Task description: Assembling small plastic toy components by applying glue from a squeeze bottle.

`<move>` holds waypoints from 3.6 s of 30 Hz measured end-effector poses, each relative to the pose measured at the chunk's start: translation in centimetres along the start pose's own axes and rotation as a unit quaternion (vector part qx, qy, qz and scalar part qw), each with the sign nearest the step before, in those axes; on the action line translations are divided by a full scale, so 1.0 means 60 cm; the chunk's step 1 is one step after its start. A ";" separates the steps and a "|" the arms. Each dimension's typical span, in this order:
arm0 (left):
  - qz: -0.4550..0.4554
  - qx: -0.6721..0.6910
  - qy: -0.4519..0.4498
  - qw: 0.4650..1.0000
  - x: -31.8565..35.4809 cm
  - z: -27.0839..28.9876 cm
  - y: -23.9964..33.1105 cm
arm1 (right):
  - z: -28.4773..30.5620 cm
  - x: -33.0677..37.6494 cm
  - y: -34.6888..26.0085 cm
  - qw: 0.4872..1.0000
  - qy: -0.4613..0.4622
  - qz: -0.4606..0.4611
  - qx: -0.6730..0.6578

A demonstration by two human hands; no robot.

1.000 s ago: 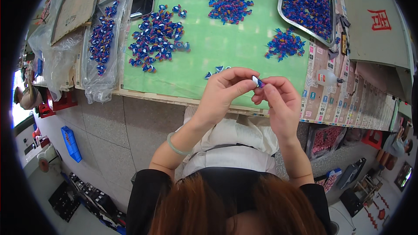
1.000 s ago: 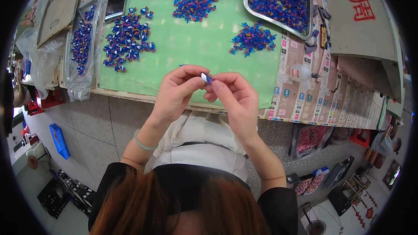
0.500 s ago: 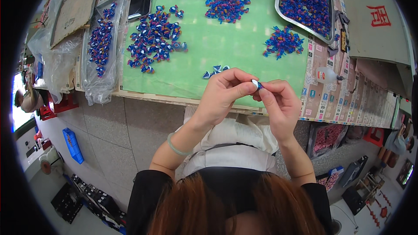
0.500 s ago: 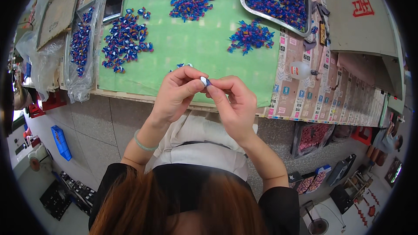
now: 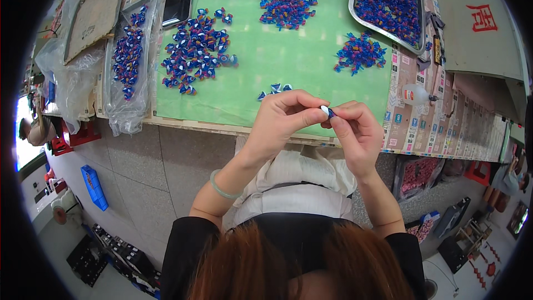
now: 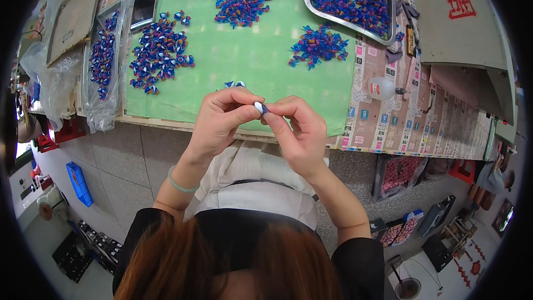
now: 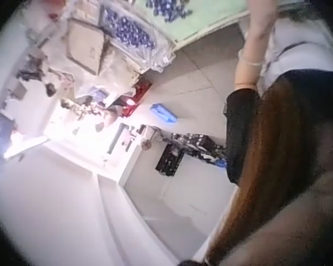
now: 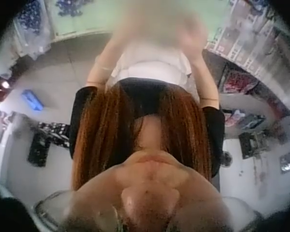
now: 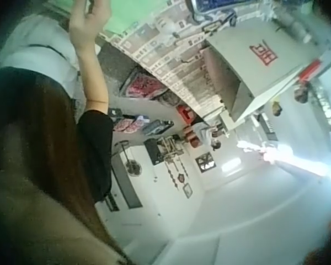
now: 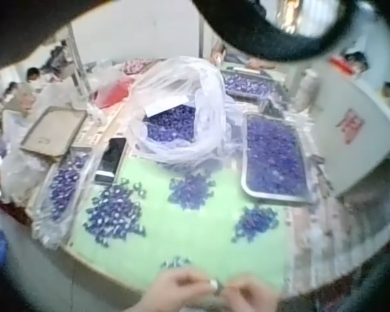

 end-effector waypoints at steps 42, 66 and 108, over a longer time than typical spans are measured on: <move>0.094 0.254 0.069 0.960 -0.014 0.037 -0.023 | 0.067 0.005 -0.039 0.990 0.136 0.035 0.003; 0.097 0.258 0.074 0.958 -0.010 0.042 -0.028 | 0.034 -0.003 -0.052 0.985 0.097 0.042 0.139; 0.000 0.230 0.123 0.965 -0.004 0.109 0.012 | -0.007 -0.173 0.043 0.994 0.016 0.021 0.110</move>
Point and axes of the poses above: each hand's wrist, its own x-axis away from the middle knuckle, its own z-axis out of the back of the hand, y = z × x, the point moved 3 cm from there along -x, towards the middle knuckle, and after that the axes turned 2 degrees about x, right-handed, at the moved point
